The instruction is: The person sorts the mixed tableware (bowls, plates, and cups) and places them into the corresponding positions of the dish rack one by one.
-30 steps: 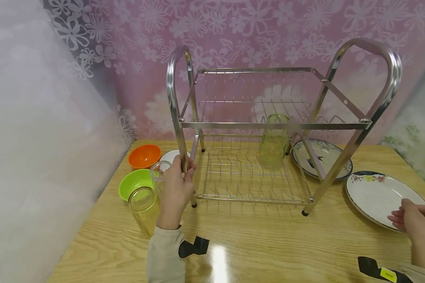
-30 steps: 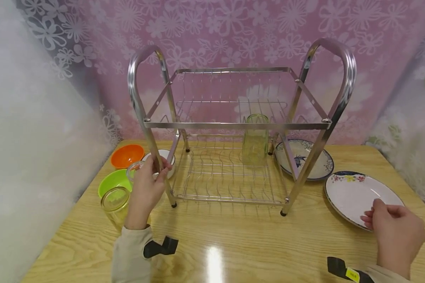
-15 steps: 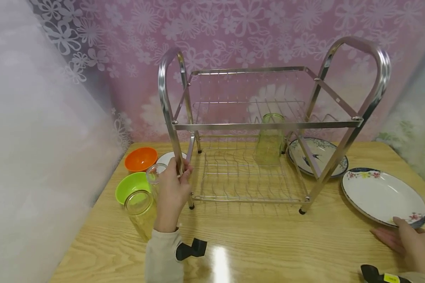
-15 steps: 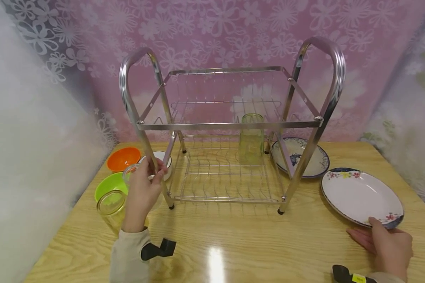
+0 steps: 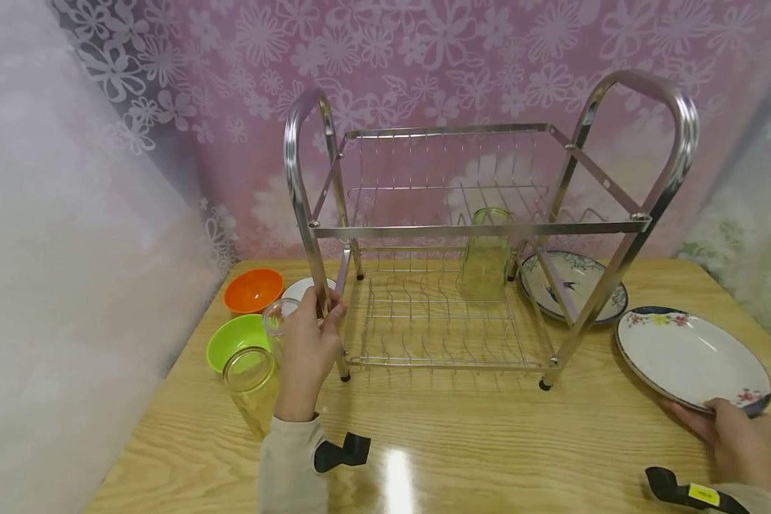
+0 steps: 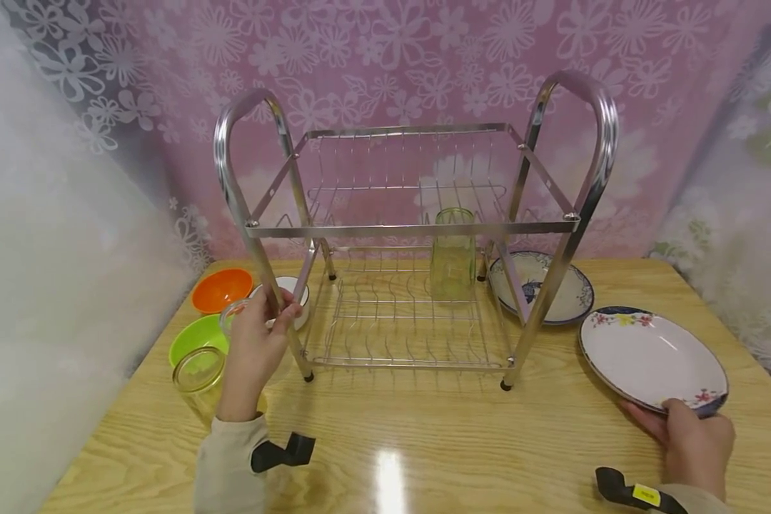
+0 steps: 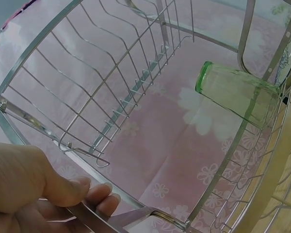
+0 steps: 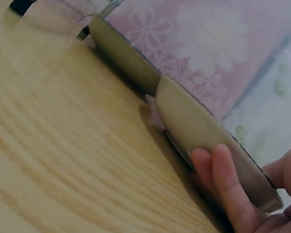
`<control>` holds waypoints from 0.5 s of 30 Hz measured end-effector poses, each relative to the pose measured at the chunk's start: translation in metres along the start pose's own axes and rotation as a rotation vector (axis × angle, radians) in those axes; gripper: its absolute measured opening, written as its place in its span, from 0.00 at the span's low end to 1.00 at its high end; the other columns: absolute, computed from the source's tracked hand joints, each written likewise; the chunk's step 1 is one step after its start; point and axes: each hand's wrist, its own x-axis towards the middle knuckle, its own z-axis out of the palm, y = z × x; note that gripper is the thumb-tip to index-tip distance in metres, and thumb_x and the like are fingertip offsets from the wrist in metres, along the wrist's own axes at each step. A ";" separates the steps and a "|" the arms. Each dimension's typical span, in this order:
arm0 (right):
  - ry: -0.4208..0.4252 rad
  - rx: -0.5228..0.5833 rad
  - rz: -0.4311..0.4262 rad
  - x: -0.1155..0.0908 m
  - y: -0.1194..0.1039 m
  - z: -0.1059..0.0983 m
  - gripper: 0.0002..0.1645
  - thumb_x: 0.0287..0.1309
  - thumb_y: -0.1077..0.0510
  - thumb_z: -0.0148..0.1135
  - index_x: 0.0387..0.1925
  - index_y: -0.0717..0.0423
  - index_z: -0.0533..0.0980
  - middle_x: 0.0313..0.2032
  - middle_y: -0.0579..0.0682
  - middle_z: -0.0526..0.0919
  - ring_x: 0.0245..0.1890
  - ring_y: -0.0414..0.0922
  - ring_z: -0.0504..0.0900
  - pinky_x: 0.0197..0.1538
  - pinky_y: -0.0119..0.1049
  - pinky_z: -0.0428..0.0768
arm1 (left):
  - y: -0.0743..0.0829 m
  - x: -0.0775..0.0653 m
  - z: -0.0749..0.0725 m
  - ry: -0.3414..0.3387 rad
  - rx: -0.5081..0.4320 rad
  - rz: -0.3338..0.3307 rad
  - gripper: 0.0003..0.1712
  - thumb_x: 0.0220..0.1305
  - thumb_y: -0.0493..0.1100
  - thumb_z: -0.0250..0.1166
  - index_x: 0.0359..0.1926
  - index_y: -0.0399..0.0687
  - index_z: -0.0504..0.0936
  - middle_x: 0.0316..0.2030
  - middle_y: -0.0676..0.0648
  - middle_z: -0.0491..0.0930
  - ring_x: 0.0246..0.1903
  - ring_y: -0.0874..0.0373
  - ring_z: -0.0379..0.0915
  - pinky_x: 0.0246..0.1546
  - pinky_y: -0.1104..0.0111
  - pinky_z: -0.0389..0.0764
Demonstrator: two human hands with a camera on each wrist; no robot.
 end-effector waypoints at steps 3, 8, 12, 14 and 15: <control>-0.072 0.185 0.018 0.003 0.000 -0.003 0.48 0.68 0.67 0.37 0.71 0.30 0.23 0.70 0.59 0.53 0.26 0.46 0.85 0.41 0.38 0.83 | 0.000 0.000 0.000 -0.013 0.000 -0.006 0.08 0.62 0.29 0.63 0.41 0.35 0.74 0.33 0.38 0.82 0.34 0.46 0.79 0.35 0.54 0.81; -0.172 0.366 0.008 0.007 0.005 -0.011 0.48 0.70 0.66 0.35 0.67 0.21 0.21 0.44 0.49 0.78 0.23 0.44 0.85 0.44 0.36 0.81 | 0.000 0.002 0.000 -0.034 0.015 -0.006 0.08 0.63 0.31 0.63 0.42 0.35 0.74 0.34 0.39 0.81 0.32 0.47 0.77 0.35 0.55 0.81; -0.209 0.394 -0.007 0.007 0.006 -0.011 0.44 0.72 0.62 0.33 0.68 0.22 0.23 0.64 0.48 0.65 0.25 0.44 0.85 0.45 0.36 0.81 | 0.000 0.003 0.000 -0.036 0.006 -0.021 0.08 0.64 0.31 0.62 0.43 0.35 0.73 0.34 0.39 0.81 0.32 0.48 0.77 0.36 0.55 0.81; -0.237 0.432 -0.020 0.005 0.006 -0.010 0.43 0.72 0.62 0.32 0.68 0.23 0.24 0.68 0.47 0.59 0.25 0.45 0.85 0.45 0.38 0.81 | 0.000 0.003 0.000 -0.045 -0.008 -0.035 0.08 0.65 0.30 0.61 0.43 0.35 0.73 0.35 0.38 0.82 0.33 0.48 0.78 0.38 0.55 0.82; -0.256 0.457 -0.029 0.004 0.006 -0.009 0.42 0.72 0.63 0.31 0.69 0.24 0.24 0.68 0.47 0.58 0.26 0.46 0.85 0.46 0.38 0.81 | 0.001 0.003 -0.001 -0.051 -0.017 -0.044 0.07 0.65 0.30 0.60 0.44 0.34 0.73 0.35 0.38 0.82 0.34 0.48 0.79 0.39 0.54 0.82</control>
